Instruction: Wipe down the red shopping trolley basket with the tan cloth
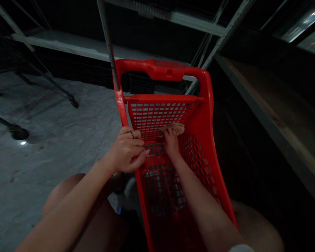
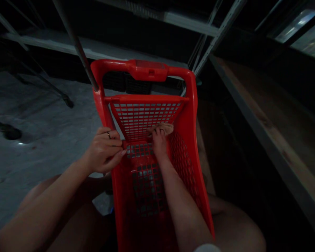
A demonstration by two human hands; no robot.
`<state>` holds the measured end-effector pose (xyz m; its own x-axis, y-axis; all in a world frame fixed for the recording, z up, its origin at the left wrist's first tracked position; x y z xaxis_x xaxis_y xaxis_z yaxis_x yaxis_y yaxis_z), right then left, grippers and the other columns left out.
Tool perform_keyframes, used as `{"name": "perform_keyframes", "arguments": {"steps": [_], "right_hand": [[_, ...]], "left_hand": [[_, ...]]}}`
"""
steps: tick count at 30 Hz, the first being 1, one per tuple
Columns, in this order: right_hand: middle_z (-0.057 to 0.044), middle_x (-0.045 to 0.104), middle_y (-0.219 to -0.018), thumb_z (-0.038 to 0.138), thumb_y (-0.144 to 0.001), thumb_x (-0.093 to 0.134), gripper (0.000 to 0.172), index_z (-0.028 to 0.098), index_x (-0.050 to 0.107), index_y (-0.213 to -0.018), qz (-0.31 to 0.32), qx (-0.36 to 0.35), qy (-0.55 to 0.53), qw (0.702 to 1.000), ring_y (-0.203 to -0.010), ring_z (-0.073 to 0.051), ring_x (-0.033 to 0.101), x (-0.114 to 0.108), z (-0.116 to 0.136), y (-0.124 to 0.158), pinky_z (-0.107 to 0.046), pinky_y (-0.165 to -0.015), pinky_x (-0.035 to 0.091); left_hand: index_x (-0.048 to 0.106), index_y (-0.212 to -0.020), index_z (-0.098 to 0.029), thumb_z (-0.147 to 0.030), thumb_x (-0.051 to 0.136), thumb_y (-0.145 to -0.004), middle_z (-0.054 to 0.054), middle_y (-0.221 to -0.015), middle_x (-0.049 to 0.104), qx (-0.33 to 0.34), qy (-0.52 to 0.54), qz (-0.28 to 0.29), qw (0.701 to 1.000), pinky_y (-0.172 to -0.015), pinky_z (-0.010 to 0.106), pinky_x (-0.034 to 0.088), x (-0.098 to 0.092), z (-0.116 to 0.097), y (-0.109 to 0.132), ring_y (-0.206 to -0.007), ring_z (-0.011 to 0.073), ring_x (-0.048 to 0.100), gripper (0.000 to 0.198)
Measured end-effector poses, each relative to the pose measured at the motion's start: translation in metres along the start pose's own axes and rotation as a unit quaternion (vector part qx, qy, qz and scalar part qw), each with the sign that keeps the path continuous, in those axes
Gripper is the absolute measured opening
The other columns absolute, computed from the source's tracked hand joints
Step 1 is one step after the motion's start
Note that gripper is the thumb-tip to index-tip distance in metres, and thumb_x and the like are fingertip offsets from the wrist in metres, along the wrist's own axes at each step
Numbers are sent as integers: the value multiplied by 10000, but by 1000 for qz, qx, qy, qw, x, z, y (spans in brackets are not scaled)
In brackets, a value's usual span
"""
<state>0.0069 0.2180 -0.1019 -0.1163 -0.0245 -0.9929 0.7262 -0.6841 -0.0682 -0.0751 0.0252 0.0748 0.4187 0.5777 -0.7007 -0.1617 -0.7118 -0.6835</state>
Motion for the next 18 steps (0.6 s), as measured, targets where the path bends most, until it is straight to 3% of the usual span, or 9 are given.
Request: {"name": "perform_keyframes", "arguments": {"steps": [3, 6, 9, 11, 13, 15, 18], "right_hand": [[-181, 604, -1422, 104, -1026, 381, 417, 152, 705, -1286, 98, -32, 85, 991, -1287, -290, 509, -10, 7, 1, -388, -1030, 522], [-201, 627, -1383, 94, -1036, 363, 429, 130, 726, -1263, 133, -79, 157, 975, -1296, -309, 522, -47, 14, -13, -412, -1002, 543], [-219, 623, -1371, 104, -1048, 371, 399, 89, 735, -1213, 81, -137, 200, 967, -1313, -326, 517, -106, 8, -30, -424, -1001, 549], [-233, 624, -1352, 106, -1051, 375, 381, 65, 734, -1170, 32, -143, 225, 963, -1305, -333, 523, -145, -9, -40, -443, -1013, 546], [-245, 643, -1308, 91, -1041, 377, 375, 42, 730, -1156, 6, -143, 242, 960, -1297, -339, 532, -168, -26, -46, -476, -1050, 529], [-262, 659, -1295, 69, -1021, 384, 379, 23, 731, -1166, 25, -137, 252, 958, -1300, -347, 548, -162, -37, -47, -489, -1059, 529], [-277, 691, -1292, 51, -978, 436, 369, 39, 769, -1136, 134, -112, 225, 959, -1278, -350, 611, -105, -38, -33, -463, -1016, 564]], "left_hand": [[514, -585, -200, -189, 537, -999, -36, -551, 596, 10, -18, -5, 1000, -768, 404, 362, 3, -1, 0, -660, 157, 532, 415], [539, -609, -203, -175, 531, -1001, -35, -578, 636, 15, -36, -31, 999, -766, 406, 381, 3, -2, 0, -671, 162, 558, 392], [537, -603, -206, -166, 524, -1003, -32, -585, 648, 7, -48, -51, 998, -776, 412, 402, 3, -2, 2, -668, 167, 563, 402], [536, -591, -210, -178, 519, -1010, -28, -587, 651, 4, -57, -48, 997, -790, 416, 409, 3, -3, 4, -681, 173, 570, 420], [547, -589, -213, -191, 509, -1016, -20, -591, 654, 7, -69, -40, 997, -799, 417, 413, 4, -3, 6, -696, 179, 576, 430], [547, -586, -212, -198, 502, -1021, -16, -584, 642, 8, -77, -33, 996, -797, 414, 412, 4, -3, 8, -693, 176, 568, 438], [527, -571, -209, -196, 512, -1016, -21, -561, 613, 1, -80, -45, 996, -783, 408, 413, 1, -3, 8, -664, 165, 542, 446]]}}
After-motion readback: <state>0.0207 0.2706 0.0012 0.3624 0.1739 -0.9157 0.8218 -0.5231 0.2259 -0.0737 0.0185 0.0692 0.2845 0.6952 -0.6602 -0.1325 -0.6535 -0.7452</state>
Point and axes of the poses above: each hand's wrist, its own y-axis away from the middle knuckle, its own x-axis out of the palm, z = x × y, the point moved 9 cm from there along -y, towards the middle knuckle
